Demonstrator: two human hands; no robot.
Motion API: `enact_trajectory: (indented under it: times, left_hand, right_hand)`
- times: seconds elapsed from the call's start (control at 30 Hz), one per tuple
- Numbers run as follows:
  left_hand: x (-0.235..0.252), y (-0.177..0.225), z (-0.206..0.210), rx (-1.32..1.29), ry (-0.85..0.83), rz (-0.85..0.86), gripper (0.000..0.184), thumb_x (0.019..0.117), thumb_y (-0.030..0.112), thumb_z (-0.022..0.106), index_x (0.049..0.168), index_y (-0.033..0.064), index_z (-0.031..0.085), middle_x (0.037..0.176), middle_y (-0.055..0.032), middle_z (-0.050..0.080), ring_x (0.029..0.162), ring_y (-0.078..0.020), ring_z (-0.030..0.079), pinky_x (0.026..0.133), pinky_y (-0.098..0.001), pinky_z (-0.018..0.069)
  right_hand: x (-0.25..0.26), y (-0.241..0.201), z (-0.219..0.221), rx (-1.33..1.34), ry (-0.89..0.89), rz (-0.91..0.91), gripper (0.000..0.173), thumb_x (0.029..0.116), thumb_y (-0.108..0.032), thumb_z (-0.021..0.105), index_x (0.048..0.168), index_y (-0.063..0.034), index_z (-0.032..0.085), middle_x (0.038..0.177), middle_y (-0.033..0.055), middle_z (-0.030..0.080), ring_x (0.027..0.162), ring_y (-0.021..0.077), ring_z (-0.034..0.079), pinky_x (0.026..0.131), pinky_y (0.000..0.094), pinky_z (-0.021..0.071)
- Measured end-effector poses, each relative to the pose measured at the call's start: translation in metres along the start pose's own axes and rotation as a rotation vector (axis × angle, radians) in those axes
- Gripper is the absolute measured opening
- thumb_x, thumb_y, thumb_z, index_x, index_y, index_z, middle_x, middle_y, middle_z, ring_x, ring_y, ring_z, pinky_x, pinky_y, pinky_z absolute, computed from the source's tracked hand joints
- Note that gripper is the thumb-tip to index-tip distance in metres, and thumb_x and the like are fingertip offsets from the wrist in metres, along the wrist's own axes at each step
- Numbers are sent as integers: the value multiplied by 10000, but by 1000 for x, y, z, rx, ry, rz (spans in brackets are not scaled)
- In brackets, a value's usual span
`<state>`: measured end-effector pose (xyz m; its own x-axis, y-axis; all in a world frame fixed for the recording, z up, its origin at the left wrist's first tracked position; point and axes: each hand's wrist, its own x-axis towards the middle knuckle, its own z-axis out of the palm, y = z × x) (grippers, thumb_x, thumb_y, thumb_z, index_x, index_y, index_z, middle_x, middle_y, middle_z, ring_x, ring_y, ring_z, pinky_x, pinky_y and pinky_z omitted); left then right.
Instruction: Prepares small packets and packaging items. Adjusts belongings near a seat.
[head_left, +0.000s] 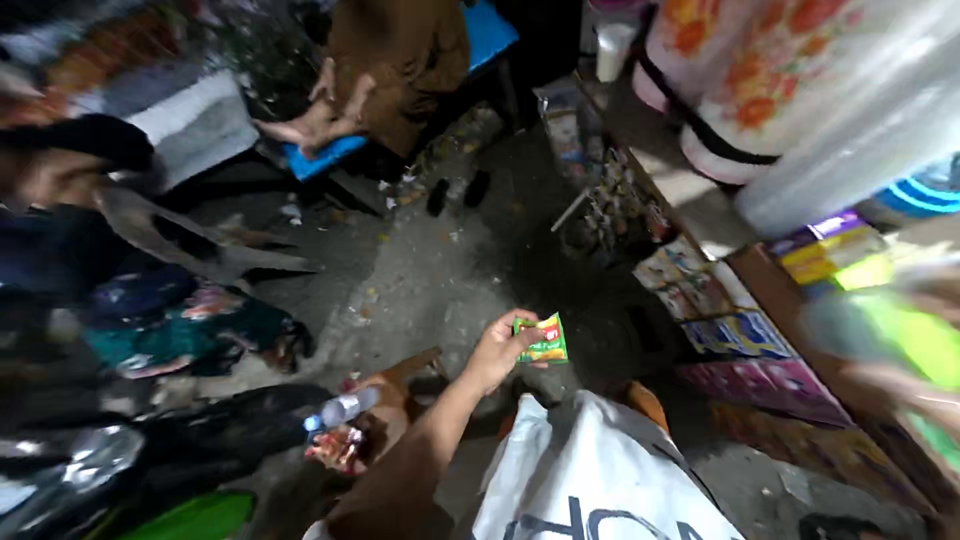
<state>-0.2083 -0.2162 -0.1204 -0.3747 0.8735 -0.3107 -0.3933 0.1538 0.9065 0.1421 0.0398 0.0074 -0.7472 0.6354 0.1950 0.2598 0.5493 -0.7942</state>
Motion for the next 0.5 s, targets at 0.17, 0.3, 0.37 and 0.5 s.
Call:
enact_trajectory:
  times: [0.17, 0.3, 0.37, 0.5]
  left_hand:
    - [31, 64, -92, 355, -195, 178, 242, 1041, 167, 580, 1213, 3, 531, 1062, -63, 679, 934, -124, 697, 854, -338, 611]
    - [61, 101, -157, 632, -214, 34, 329, 1056, 143, 446, 1343, -18, 466, 1158, -134, 658, 1028, -138, 682, 924, -347, 581]
    - [84, 127, -190, 678, -168, -68, 328, 1060, 162, 500, 1357, 23, 509, 1184, -130, 665, 1036, -153, 687, 935, -359, 579]
    - [146, 182, -258, 738, 60, -155, 534, 907, 202, 775, 1337, 20, 516, 1136, -121, 676, 986, -180, 703, 890, -368, 602]
  right_hand:
    - [137, -42, 243, -254, -420, -2, 799, 773, -354, 863, 1481, -183, 533, 1397, 127, 619, 1292, 343, 584, 1085, 609, 454]
    - [217, -55, 333, -314, -559, -145, 789, 762, -316, 857, 1472, -212, 530, 1371, 131, 627, 1266, 356, 591, 1069, 605, 442]
    - [257, -62, 364, -345, -561, -216, 780, 754, -306, 854, 1462, -219, 538, 1362, 141, 631, 1262, 372, 593, 1067, 619, 439]
    - [351, -71, 421, -326, -579, -250, 750, 780, -309, 839, 1457, -191, 540, 1361, 161, 624, 1264, 404, 578, 1070, 625, 421]
